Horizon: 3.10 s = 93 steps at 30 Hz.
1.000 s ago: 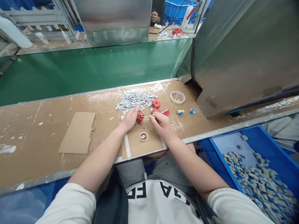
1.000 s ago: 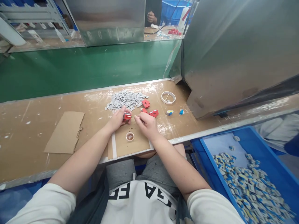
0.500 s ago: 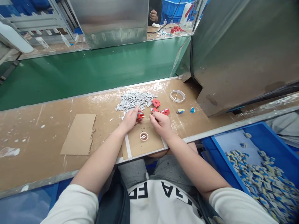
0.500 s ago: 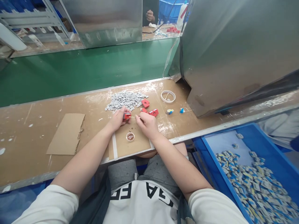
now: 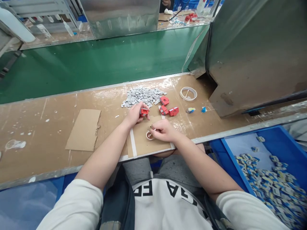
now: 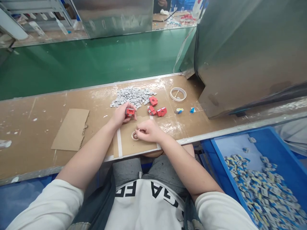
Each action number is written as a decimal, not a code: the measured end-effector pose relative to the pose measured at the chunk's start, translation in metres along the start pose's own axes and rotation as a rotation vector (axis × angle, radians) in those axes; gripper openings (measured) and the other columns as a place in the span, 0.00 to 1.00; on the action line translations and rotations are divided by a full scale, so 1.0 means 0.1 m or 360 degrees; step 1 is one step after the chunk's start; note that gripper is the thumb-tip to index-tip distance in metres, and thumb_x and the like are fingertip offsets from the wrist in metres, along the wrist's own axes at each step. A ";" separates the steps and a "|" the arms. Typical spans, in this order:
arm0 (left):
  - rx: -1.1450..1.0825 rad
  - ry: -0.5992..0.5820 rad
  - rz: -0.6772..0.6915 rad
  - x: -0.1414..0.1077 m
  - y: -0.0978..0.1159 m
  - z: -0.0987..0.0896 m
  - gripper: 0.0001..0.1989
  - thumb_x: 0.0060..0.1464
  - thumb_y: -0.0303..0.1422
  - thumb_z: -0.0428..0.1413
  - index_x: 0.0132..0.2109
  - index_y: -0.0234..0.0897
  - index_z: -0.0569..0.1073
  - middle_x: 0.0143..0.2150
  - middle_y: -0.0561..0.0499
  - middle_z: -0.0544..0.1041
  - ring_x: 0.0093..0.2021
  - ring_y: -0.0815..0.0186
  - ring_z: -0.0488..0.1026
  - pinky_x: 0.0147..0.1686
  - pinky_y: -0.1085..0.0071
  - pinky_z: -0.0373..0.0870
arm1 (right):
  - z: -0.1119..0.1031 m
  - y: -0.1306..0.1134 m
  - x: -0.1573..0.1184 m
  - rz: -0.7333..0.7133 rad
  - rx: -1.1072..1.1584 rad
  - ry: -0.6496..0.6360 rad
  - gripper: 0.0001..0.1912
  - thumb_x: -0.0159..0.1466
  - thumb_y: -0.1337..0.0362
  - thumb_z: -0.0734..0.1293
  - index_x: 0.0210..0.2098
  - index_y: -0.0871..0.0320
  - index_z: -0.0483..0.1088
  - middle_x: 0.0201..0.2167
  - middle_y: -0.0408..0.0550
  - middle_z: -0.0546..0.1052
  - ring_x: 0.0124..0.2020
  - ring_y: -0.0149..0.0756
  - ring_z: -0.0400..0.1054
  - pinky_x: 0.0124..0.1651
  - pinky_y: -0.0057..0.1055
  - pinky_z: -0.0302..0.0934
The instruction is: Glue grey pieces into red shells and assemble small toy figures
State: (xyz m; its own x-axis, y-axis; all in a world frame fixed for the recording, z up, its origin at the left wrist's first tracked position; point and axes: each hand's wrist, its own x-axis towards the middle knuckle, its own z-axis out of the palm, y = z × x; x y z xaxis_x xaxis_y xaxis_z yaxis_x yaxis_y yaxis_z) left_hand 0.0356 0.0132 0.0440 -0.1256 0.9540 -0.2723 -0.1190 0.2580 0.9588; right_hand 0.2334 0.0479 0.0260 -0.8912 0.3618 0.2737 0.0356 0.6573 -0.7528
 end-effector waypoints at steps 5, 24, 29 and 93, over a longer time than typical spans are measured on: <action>0.0040 0.0005 -0.0035 -0.01 0.01 0.02 0.27 0.66 0.55 0.46 0.37 0.36 0.73 0.23 0.47 0.77 0.12 0.75 0.49 0.16 0.74 0.42 | 0.00 0.00 0.00 0.0016 0.0026 -0.0037 0.23 0.68 0.60 0.63 0.19 0.54 0.51 0.16 0.37 0.56 0.20 0.28 0.49 0.29 0.32 0.45; 0.0349 -0.0044 0.0072 -0.10 -0.05 0.09 0.24 0.70 0.51 0.46 0.39 0.37 0.73 0.27 0.51 0.77 0.27 0.65 0.76 0.28 0.72 0.68 | -0.01 0.04 0.05 0.0200 0.0012 0.0788 0.26 0.75 0.51 0.60 0.25 0.54 0.50 0.22 0.39 0.56 0.25 0.30 0.51 0.31 0.32 0.47; 0.0328 -0.0025 0.0046 -0.09 -0.04 0.09 0.24 0.70 0.51 0.45 0.39 0.37 0.73 0.25 0.51 0.77 0.26 0.65 0.76 0.28 0.72 0.68 | 0.00 0.08 0.04 0.0209 -0.0058 0.0917 0.25 0.75 0.54 0.62 0.25 0.54 0.51 0.22 0.39 0.56 0.25 0.30 0.53 0.31 0.32 0.48; -0.0622 -0.0198 -0.0054 -0.05 0.00 0.07 0.06 0.66 0.34 0.50 0.43 0.38 0.70 0.34 0.52 0.71 0.30 0.68 0.71 0.28 0.73 0.67 | 0.02 0.10 0.09 0.0081 -0.0130 0.0880 0.24 0.77 0.54 0.61 0.26 0.54 0.52 0.24 0.40 0.58 0.26 0.31 0.53 0.33 0.33 0.48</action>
State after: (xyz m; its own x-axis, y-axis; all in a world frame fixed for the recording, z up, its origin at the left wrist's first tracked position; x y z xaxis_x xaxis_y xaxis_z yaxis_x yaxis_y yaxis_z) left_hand 0.0429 0.0095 0.0462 0.0019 0.9633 -0.2683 -0.4891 0.2349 0.8400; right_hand 0.2248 0.0561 0.0198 -0.5185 0.6726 0.5280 0.1268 0.6711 -0.7305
